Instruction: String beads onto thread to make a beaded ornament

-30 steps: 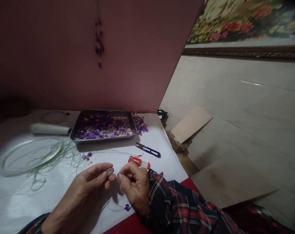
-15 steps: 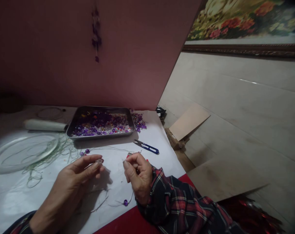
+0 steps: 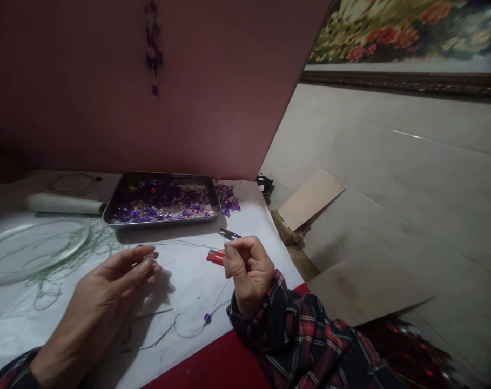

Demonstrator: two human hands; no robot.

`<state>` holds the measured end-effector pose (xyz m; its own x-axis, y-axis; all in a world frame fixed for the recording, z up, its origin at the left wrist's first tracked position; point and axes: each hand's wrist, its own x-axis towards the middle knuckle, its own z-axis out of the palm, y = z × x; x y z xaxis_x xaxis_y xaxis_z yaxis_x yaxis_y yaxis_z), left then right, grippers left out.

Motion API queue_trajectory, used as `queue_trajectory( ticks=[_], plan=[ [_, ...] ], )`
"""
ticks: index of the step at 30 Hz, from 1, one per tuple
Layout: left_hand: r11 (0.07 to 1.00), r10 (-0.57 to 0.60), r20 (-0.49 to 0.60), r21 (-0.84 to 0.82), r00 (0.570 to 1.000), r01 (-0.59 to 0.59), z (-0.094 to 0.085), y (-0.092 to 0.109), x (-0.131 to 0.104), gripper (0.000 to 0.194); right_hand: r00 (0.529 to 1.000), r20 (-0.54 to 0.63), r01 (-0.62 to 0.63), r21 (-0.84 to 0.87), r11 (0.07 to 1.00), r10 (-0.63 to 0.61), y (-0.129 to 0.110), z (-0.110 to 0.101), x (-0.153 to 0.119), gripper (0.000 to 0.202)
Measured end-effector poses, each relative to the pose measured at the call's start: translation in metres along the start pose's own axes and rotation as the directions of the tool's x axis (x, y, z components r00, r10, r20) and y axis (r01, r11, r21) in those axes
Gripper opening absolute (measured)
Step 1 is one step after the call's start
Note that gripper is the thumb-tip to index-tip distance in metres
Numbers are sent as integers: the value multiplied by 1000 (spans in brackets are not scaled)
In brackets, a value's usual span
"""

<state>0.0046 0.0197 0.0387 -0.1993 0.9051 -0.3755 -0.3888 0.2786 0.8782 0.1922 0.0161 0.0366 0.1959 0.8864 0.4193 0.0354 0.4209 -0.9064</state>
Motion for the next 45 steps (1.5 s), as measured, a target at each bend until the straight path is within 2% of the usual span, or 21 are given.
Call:
queue_trajectory(
  ticks=[5,11,19,23,25,28,34,40,45],
  plan=[
    [999,46,13,-5,999,-46,0,1,0,20,999,40,1,-47,999,1,1,1,0,19],
    [1000,21,60,4,998,-21,-2,0,1,14,999,37,34,-51,998,-32,3,2,-2,16],
    [998,0,107,69,994,-7,-5,-9,4,27,995,103,5,-109,994,6,2,3,-5,18],
    [992,-58,206,119,977,34,-2,-14,-2,31,980,191,-28,-111,993,49,6,10,-9,20],
    [990,-94,207,118,974,71,0,-17,-5,33,971,229,-44,-99,994,66,9,14,-11,21],
    [995,-64,188,81,980,49,3,-23,-9,31,965,250,-58,-105,993,83,13,17,-16,20],
    [997,-69,179,53,981,60,10,-27,-16,30,955,289,-6,-217,976,70,22,15,-23,18],
    [993,-33,259,117,965,3,10,-21,-22,24,954,287,-18,-229,973,85,24,16,-23,18],
    [983,15,257,171,966,-61,11,-20,-23,23,954,292,1,-235,972,70,21,16,-23,16]
  ],
)
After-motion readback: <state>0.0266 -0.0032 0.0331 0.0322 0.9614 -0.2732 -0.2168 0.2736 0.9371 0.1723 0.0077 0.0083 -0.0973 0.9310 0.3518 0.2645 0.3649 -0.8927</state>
